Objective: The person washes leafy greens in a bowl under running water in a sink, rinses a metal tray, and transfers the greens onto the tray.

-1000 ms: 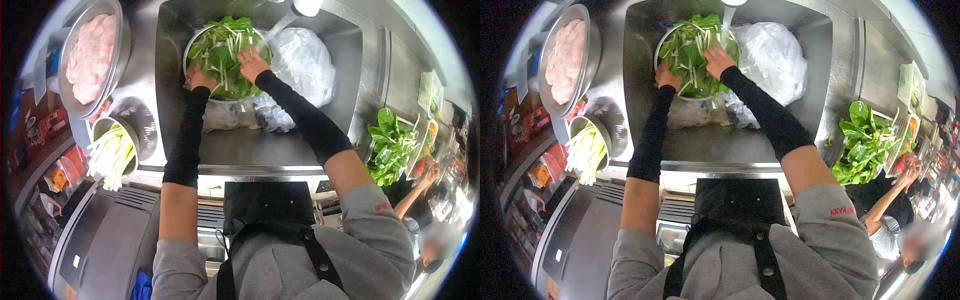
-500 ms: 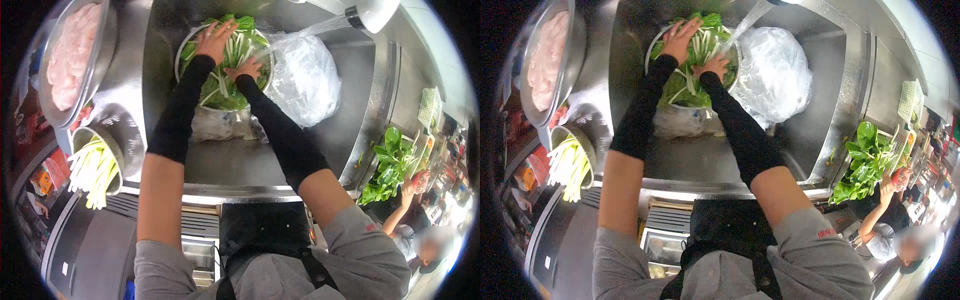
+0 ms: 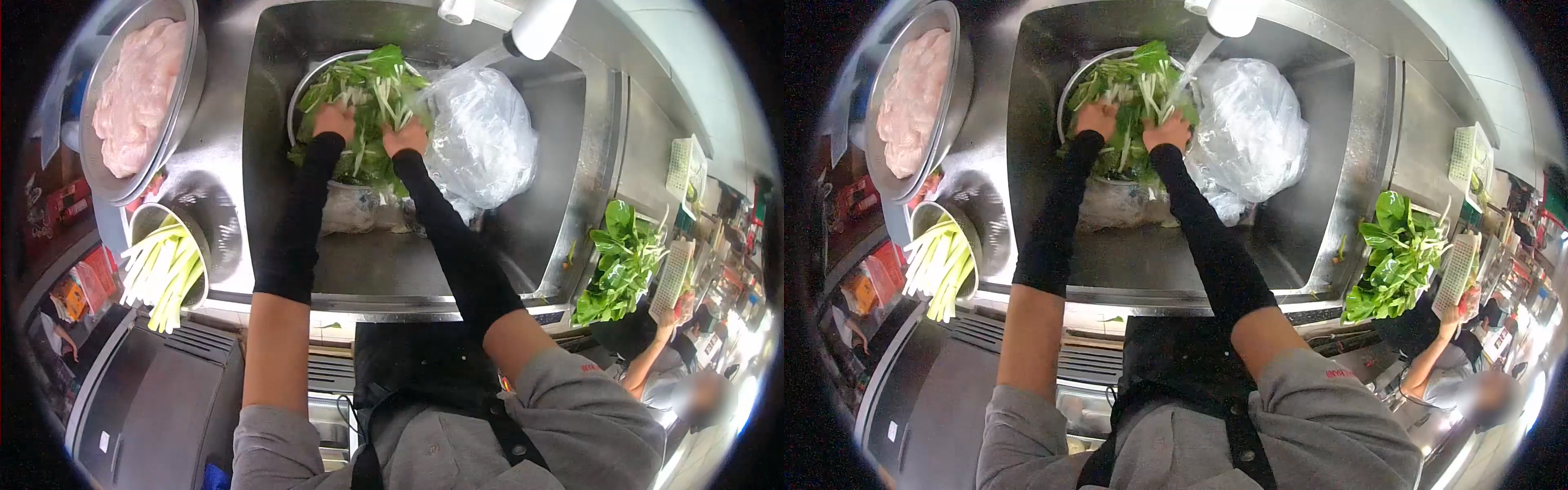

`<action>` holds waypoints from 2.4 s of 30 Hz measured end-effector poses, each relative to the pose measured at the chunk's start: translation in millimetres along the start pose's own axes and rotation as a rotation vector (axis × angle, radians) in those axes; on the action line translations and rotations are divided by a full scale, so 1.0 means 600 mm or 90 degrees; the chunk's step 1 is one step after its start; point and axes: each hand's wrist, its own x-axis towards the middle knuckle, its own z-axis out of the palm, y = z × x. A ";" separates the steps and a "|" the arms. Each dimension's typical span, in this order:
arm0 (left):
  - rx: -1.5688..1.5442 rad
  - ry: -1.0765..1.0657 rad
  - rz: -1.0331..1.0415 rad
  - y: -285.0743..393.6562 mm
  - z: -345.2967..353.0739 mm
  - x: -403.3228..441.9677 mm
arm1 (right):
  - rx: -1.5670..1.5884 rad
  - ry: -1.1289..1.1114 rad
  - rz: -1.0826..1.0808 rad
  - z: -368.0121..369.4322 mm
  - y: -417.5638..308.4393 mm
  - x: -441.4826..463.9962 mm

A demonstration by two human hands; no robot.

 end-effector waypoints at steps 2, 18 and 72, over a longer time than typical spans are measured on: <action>0.063 0.007 0.050 0.003 0.053 -0.012 | -0.055 -0.036 0.059 -0.001 -0.034 0.000; -0.161 0.057 0.099 0.004 -0.004 -0.102 | 0.183 0.152 -0.113 -0.036 0.006 0.013; -1.051 -0.089 -0.491 0.261 -0.170 -0.288 | 0.794 0.258 -0.092 -0.201 -0.124 -0.052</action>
